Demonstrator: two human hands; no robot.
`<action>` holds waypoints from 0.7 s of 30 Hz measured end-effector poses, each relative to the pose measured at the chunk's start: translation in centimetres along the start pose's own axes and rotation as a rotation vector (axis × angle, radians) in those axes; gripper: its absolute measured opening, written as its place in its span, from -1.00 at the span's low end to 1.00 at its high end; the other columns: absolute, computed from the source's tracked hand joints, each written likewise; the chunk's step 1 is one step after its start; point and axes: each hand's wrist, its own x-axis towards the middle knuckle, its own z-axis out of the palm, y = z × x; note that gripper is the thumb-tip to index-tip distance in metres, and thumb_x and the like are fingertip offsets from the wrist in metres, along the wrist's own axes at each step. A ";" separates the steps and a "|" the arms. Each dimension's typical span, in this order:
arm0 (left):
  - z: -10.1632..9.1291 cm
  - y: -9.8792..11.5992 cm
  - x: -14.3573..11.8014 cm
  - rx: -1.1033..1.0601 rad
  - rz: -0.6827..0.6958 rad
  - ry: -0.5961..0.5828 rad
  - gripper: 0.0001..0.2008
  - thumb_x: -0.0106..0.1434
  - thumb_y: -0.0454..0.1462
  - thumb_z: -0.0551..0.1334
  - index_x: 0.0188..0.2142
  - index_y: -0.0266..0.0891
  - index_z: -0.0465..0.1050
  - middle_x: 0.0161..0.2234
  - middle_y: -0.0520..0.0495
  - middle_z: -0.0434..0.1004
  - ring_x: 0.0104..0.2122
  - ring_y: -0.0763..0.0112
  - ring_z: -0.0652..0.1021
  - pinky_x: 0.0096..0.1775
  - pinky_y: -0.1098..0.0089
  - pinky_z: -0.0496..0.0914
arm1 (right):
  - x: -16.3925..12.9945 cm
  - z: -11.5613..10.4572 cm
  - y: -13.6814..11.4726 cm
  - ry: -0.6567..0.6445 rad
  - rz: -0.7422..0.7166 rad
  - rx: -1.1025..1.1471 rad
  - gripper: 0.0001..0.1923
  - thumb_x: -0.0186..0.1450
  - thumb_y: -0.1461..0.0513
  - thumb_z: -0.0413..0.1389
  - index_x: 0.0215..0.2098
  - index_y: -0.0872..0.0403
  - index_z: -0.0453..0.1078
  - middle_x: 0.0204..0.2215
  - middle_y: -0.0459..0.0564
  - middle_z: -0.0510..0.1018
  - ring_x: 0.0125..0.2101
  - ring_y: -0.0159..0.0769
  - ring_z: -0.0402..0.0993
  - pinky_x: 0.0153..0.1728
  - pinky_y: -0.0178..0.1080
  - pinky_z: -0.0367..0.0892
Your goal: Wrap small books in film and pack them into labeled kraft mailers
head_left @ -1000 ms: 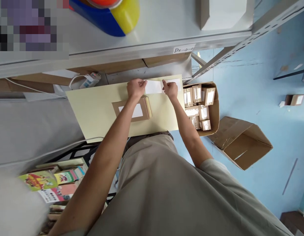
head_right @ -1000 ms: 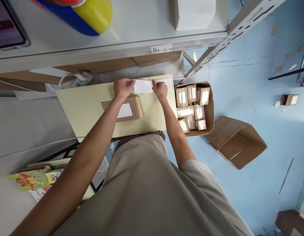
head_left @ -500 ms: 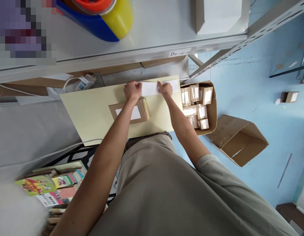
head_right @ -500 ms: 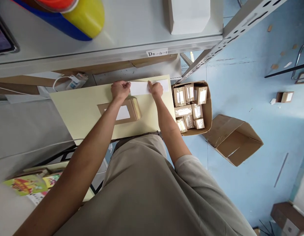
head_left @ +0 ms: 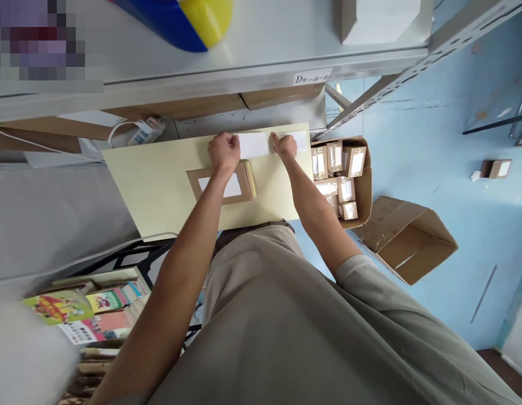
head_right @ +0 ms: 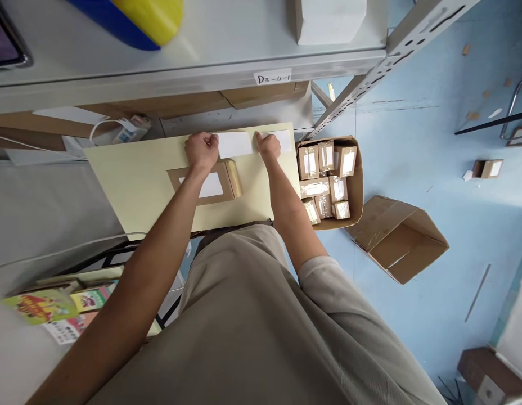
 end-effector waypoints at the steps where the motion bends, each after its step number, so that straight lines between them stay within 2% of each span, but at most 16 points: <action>1: -0.8 0.2 -0.4 -0.015 -0.002 0.014 -0.76 0.48 -0.06 0.32 -0.27 -0.12 0.57 -0.26 -0.19 0.74 0.05 0.02 0.72 0.22 0.19 0.56 | -0.3 -0.1 -0.2 -0.004 0.051 -0.002 -0.44 0.62 -0.15 0.22 -0.27 0.11 0.65 -0.34 0.25 0.76 -0.08 0.11 0.77 0.20 0.07 0.57; 4: -3.9 0.8 -2.6 -0.097 -0.010 0.044 -0.68 0.52 0.01 0.33 -0.27 -0.13 0.55 -0.27 -0.14 0.73 -0.08 0.12 0.73 0.11 0.23 0.59 | -1.3 -0.6 -1.1 -0.007 0.146 -0.009 -0.46 0.62 -0.13 0.23 -0.31 0.08 0.65 -0.37 0.21 0.77 -0.18 0.05 0.78 0.17 0.02 0.57; 9: -10.1 1.3 -9.3 -0.336 0.003 0.032 -0.60 0.52 0.12 0.34 -0.24 -0.12 0.59 -0.34 -0.06 0.69 -0.30 0.28 0.67 -0.25 0.35 0.58 | -2.5 -1.8 -2.3 0.017 0.140 -0.027 -0.40 0.60 -0.19 0.24 -0.43 0.03 0.61 -0.54 0.15 0.69 -0.34 0.01 0.76 0.13 -0.02 0.57; 12: -13.2 1.1 -13.0 -0.371 0.043 0.058 -0.59 0.50 0.13 0.36 -0.27 -0.11 0.61 -0.37 -0.04 0.65 -0.34 0.32 0.65 -0.29 0.35 0.56 | -3.4 -2.6 -3.2 -0.010 0.113 -0.026 -0.31 0.58 -0.28 0.18 -0.48 0.00 0.56 -0.64 0.08 0.60 -0.43 -0.05 0.70 0.03 -0.05 0.59; 15: -15.7 0.5 -15.9 -0.347 0.077 0.131 -0.57 0.47 0.16 0.37 -0.29 -0.10 0.65 -0.37 -0.04 0.66 -0.31 0.29 0.65 -0.27 0.32 0.56 | -6.8 -3.2 -4.2 -0.161 -0.011 0.138 -0.20 0.52 -0.43 0.10 -0.50 -0.01 0.53 -0.69 -0.04 0.51 -0.58 -0.21 0.54 -0.23 -0.15 0.57; 17: -16.9 -0.1 -17.4 -0.371 0.078 0.129 -0.56 0.45 0.18 0.38 -0.28 -0.09 0.70 -0.45 -0.01 0.64 -0.42 0.31 0.62 -0.34 0.31 0.55 | -10.8 -3.5 -4.7 -0.324 -0.084 0.316 -0.14 0.39 -0.56 0.11 -0.46 -0.02 0.54 -0.70 -0.09 0.47 -0.64 -0.26 0.46 -0.44 -0.21 0.49; 19: -17.9 -0.7 -18.5 -0.422 0.082 0.077 -0.55 0.45 0.20 0.38 -0.23 -0.08 0.76 -0.49 0.00 0.65 -0.54 0.35 0.58 -0.42 0.31 0.55 | -15.4 -3.7 -5.2 -0.529 -0.106 0.454 -0.09 0.27 -0.64 0.12 -0.37 -0.02 0.59 -0.65 -0.07 0.55 -0.64 -0.28 0.49 -0.54 -0.24 0.43; 21: -18.7 -1.5 -19.2 -0.455 0.107 0.012 -0.54 0.44 0.22 0.38 -0.19 -0.07 0.80 -0.41 -0.04 0.76 -0.55 0.34 0.63 -0.39 0.27 0.64 | -19.7 -4.0 -5.8 -0.664 -0.085 0.547 -0.04 0.16 -0.68 0.15 -0.32 -0.01 0.60 -0.53 -0.02 0.66 -0.58 -0.27 0.59 -0.56 -0.26 0.45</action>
